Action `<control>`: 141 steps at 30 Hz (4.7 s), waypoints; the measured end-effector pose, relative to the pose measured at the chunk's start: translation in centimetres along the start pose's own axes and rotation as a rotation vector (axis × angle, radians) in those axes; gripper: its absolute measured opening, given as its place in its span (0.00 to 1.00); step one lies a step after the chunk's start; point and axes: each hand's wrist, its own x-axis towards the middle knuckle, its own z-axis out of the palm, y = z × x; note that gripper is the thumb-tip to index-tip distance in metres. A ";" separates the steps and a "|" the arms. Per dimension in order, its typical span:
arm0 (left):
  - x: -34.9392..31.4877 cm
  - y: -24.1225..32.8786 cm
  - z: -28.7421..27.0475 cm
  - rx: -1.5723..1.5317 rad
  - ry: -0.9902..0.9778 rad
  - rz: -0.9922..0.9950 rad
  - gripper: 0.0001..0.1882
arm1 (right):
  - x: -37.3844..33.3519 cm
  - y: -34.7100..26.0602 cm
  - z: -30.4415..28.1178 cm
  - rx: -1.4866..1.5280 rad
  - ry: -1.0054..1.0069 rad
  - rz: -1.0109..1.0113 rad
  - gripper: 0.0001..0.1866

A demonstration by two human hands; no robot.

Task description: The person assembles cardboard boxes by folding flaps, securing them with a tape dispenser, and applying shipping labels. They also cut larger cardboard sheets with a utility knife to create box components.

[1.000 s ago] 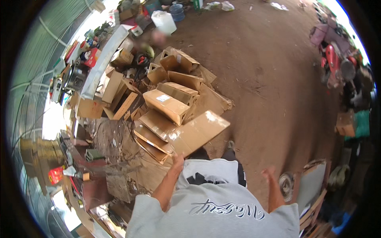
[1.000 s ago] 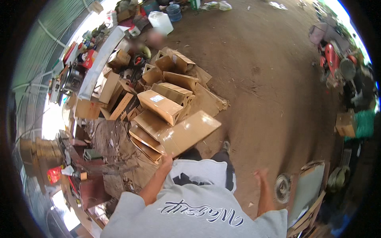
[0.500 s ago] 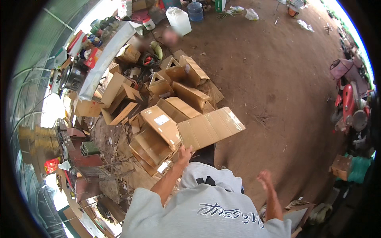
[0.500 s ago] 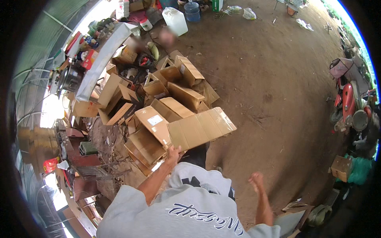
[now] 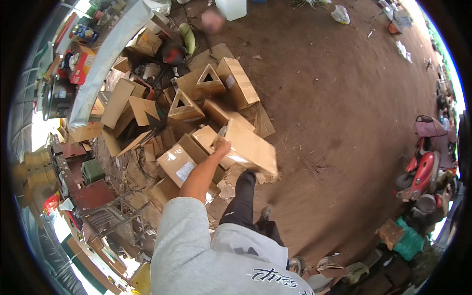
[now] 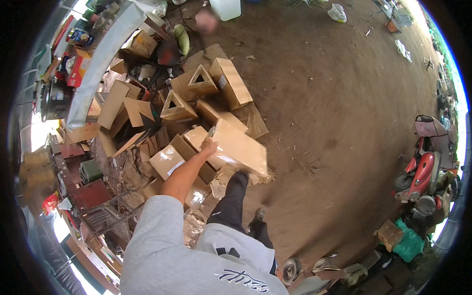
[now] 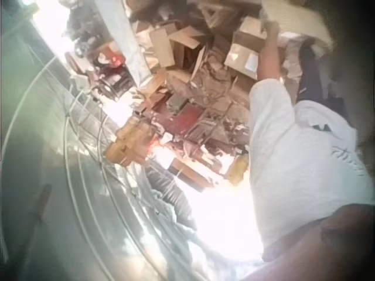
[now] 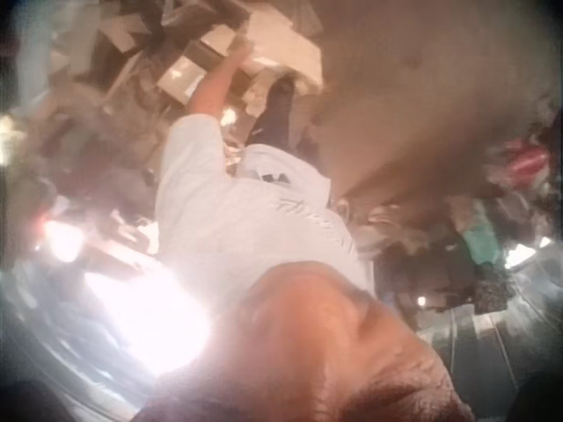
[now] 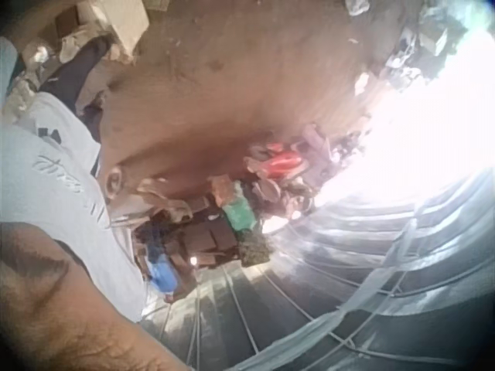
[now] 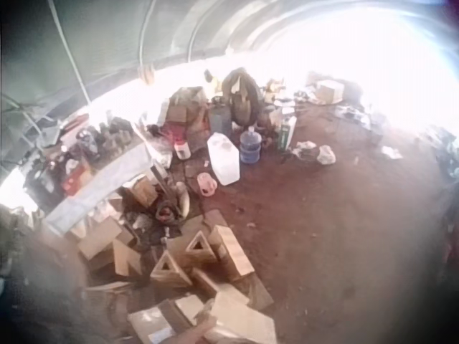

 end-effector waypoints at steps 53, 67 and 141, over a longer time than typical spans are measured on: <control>-34.2 -16.9 11.6 -1.375 0.127 -0.660 0.11 | 35.8 -56.4 -14.5 -0.698 0.036 -0.701 0.12; -34.6 4.9 16.7 -1.289 -0.028 -1.063 0.15 | 52.0 -93.7 -6.6 -0.876 -0.030 -0.628 0.24; -43.3 23.9 35.5 -1.525 0.534 -1.136 0.15 | 52.2 -75.0 -14.3 -1.747 -0.260 -0.699 0.10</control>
